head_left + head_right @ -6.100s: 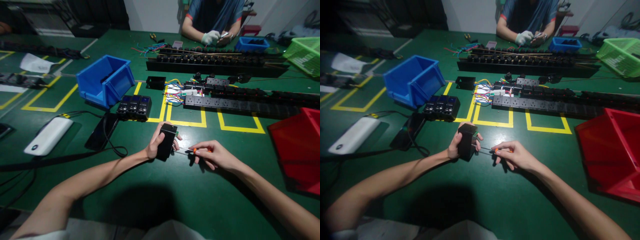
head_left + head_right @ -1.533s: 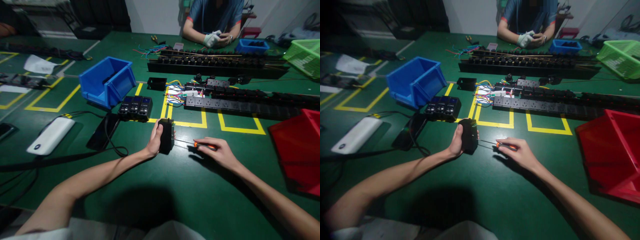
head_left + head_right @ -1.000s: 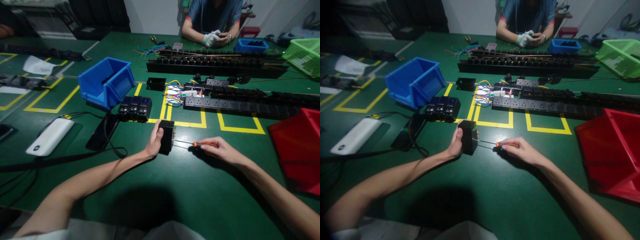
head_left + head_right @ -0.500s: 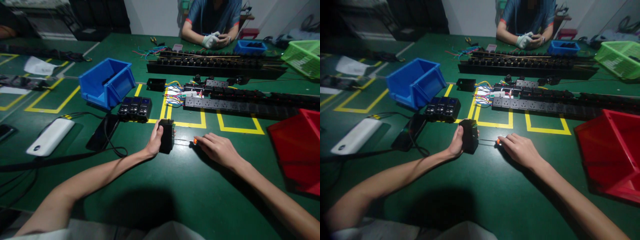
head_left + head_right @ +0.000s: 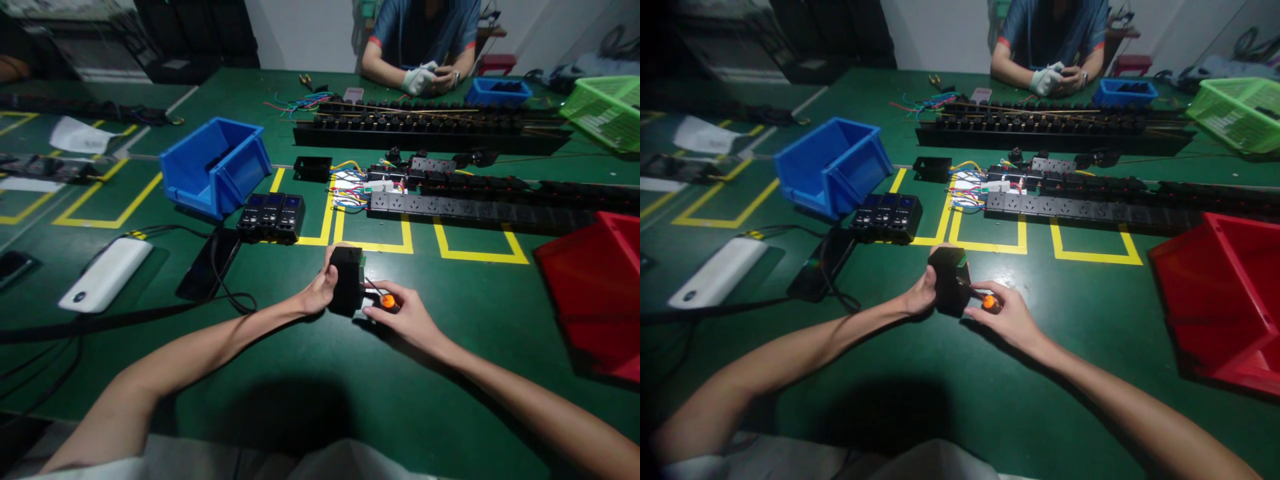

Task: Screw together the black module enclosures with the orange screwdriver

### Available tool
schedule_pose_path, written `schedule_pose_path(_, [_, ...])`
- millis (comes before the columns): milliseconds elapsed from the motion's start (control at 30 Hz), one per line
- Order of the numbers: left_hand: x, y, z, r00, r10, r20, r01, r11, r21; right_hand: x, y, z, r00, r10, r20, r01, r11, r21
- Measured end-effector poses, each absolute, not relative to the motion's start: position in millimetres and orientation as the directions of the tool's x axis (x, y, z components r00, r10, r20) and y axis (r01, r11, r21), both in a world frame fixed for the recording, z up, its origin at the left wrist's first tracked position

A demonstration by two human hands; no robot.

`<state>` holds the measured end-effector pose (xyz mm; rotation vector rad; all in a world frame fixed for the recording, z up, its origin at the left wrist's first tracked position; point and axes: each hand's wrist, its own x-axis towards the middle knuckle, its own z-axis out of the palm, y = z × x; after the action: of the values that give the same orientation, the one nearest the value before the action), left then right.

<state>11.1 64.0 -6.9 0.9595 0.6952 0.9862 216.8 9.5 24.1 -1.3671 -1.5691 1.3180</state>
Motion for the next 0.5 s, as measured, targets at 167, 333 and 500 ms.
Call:
schedule_pose_path(167, [12.0,63.5,-1.4,0.478,0.868,0.133,-0.261,-0.003,0.965,208.6,4.0,12.3,-0.151,0.983,-0.105,0.271,-0.061,-0.961])
schedule_pose_path(333, [17.8,63.9,-2.6,0.602,0.783,0.155,-0.241,-0.007,0.97,211.4,5.9,14.8,-0.166,0.98,-0.106,0.266,-0.059,-0.962])
schedule_pose_path(500, [19.0,64.9,-3.6,0.607,0.784,0.129,-0.246,0.032,0.969,213.8,8.6,19.0,-0.171,0.978,-0.119,0.281,-0.068,-0.957])
